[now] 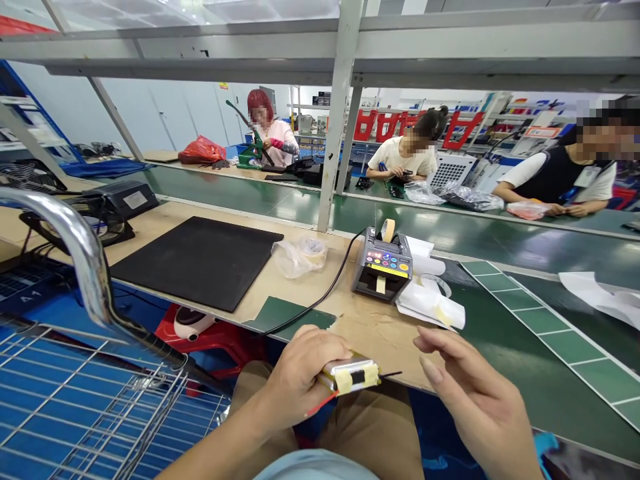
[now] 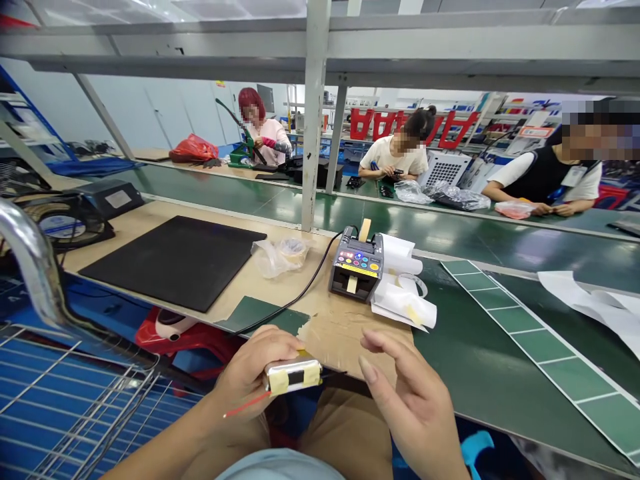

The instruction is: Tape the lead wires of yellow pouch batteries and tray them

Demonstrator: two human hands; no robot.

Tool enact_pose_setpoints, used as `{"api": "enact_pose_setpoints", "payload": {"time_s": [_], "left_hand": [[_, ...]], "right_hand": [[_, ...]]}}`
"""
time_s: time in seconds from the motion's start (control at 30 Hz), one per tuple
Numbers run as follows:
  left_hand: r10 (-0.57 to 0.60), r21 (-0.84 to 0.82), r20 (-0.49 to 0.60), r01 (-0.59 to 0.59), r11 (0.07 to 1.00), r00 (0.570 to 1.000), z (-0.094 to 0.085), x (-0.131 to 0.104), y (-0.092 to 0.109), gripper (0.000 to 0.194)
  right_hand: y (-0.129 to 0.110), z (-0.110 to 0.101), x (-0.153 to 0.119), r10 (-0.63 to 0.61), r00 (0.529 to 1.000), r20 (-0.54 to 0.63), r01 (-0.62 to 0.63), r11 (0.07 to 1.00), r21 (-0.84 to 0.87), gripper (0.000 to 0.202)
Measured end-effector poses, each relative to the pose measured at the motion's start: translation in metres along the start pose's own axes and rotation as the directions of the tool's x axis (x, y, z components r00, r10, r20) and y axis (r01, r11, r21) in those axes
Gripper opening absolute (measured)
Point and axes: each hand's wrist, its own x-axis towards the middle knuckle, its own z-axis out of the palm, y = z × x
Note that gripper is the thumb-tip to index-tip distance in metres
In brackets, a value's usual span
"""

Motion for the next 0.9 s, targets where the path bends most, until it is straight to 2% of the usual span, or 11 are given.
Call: {"api": "enact_pose_setpoints", "payload": {"time_s": [0.1, 0.2, 0.23, 0.3, 0.33, 0.37, 0.43, 0.57, 0.7, 0.8, 0.9], "left_hand": [[-0.034, -0.016, 0.009, 0.034, 0.999, 0.999, 0.000, 0.000, 0.003, 0.020], [-0.239, -0.184, -0.001, 0.235, 0.954, 0.971, 0.009, 0.000, 0.011, 0.021], [-0.352, -0.285, -0.009, 0.335, 0.898, 0.936, 0.014, 0.000, 0.015, 0.021], [-0.576, -0.516, 0.027, 0.505, 0.692, 0.817, 0.025, 0.001, 0.021, 0.029], [-0.651, -0.616, 0.068, 0.545, 0.569, 0.756, 0.031, 0.002, 0.024, 0.034], [-0.691, -0.692, 0.105, 0.551, 0.465, 0.715, 0.036, 0.004, 0.026, 0.040], [-0.712, -0.769, 0.153, 0.535, 0.349, 0.685, 0.044, 0.007, 0.028, 0.046], [-0.711, -0.770, 0.181, 0.548, 0.328, 0.679, 0.053, 0.014, 0.029, 0.048], [-0.638, -0.740, 0.256, 0.572, 0.355, 0.726, 0.061, 0.021, 0.030, 0.053], [-0.519, -0.648, 0.379, 0.620, 0.442, 0.766, 0.070, 0.031, 0.031, 0.056], [-0.456, -0.579, 0.452, 0.641, 0.504, 0.767, 0.077, 0.037, 0.029, 0.071]], "right_hand": [[0.009, 0.014, -0.018, 0.043, 0.997, -0.063, -0.040, 0.998, 0.046, 0.020], [0.012, 0.036, -0.034, 0.074, 0.996, -0.044, -0.073, 0.997, 0.024, 0.017], [0.012, 0.045, -0.039, 0.045, 0.998, -0.035, -0.046, 0.999, -0.027, 0.020], [0.012, 0.060, -0.047, -0.084, 0.996, -0.041, 0.077, 0.985, -0.155, 0.035], [0.011, 0.067, -0.050, -0.156, 0.987, -0.048, 0.142, 0.966, -0.216, 0.043], [0.012, 0.073, -0.052, -0.212, 0.976, -0.052, 0.191, 0.945, -0.264, 0.050], [0.014, 0.083, -0.056, -0.248, 0.967, -0.051, 0.219, 0.921, -0.321, 0.060], [0.026, 0.099, -0.061, -0.184, 0.980, -0.081, 0.140, 0.914, -0.380, 0.081], [0.033, 0.097, -0.065, -0.071, 0.986, -0.148, 0.000, 0.902, -0.433, 0.090], [0.033, 0.072, -0.057, -0.011, 0.993, -0.115, -0.041, 0.899, -0.436, 0.083], [0.044, 0.023, -0.040, 0.007, 0.988, -0.155, -0.085, 0.860, -0.502, 0.074]]}}
